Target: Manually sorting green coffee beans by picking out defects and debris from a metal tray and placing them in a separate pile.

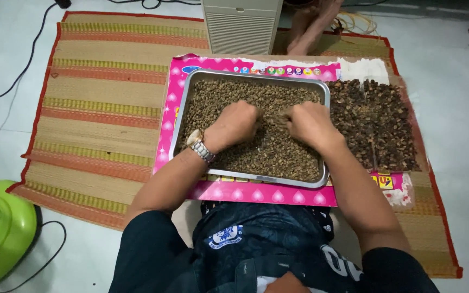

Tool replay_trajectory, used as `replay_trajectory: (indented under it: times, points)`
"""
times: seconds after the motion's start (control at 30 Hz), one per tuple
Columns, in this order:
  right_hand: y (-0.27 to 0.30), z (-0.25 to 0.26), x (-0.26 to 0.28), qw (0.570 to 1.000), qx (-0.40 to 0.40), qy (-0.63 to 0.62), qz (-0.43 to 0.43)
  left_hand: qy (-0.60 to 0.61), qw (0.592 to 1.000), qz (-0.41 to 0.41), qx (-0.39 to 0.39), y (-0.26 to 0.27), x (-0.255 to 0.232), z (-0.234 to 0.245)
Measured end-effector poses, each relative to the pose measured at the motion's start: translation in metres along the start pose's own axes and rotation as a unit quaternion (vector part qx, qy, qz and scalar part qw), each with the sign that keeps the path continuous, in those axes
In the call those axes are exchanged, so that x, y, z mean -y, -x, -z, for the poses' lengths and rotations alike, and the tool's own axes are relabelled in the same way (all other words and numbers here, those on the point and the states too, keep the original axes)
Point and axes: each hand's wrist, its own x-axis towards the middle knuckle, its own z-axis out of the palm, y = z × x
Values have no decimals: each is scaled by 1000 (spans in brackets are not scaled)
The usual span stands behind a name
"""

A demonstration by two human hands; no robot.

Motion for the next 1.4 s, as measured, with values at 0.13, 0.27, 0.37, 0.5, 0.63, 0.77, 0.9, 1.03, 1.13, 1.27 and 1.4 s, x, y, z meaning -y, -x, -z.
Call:
replay_trajectory:
  times: [0.13, 0.27, 0.37, 0.5, 0.63, 0.77, 0.9, 1.03, 1.13, 1.27, 1.4]
  points:
    - [7, -2, -7, 987, -120, -99, 42, 43, 996, 56, -62, -13, 35, -13]
    - [29, 31, -7, 955, -254, -117, 95, 51, 991, 71, -98, 6, 40, 18]
    - [21, 20, 3, 947, -231, -163, 151, 58, 991, 88, -84, -5, 47, -4]
    - [26, 13, 16, 950, -204, -153, 183, 68, 993, 67, -64, 8, 31, 10]
    - [7, -9, -28, 959, -248, -82, 112, 72, 991, 67, -89, 8, 32, 12]
    - [7, 5, -22, 980, -144, -128, 58, 54, 992, 72, -93, 8, 31, 12]
    - [9, -1, -17, 972, -163, -110, 128, 41, 992, 81, -82, 21, 20, 25]
    - [-9, -29, -25, 977, -166, -52, 121, 37, 994, 53, -92, 23, 18, 28]
    - [-16, -38, -27, 977, -174, -20, 118, 32, 994, 47, -98, 25, 17, 28]
    - [-11, -31, -24, 972, -195, -42, 124, 38, 993, 39, -108, 19, 21, 24]
    - [31, 25, -56, 978, -207, -32, 18, -3, 974, 3, -228, 15, 26, 0]
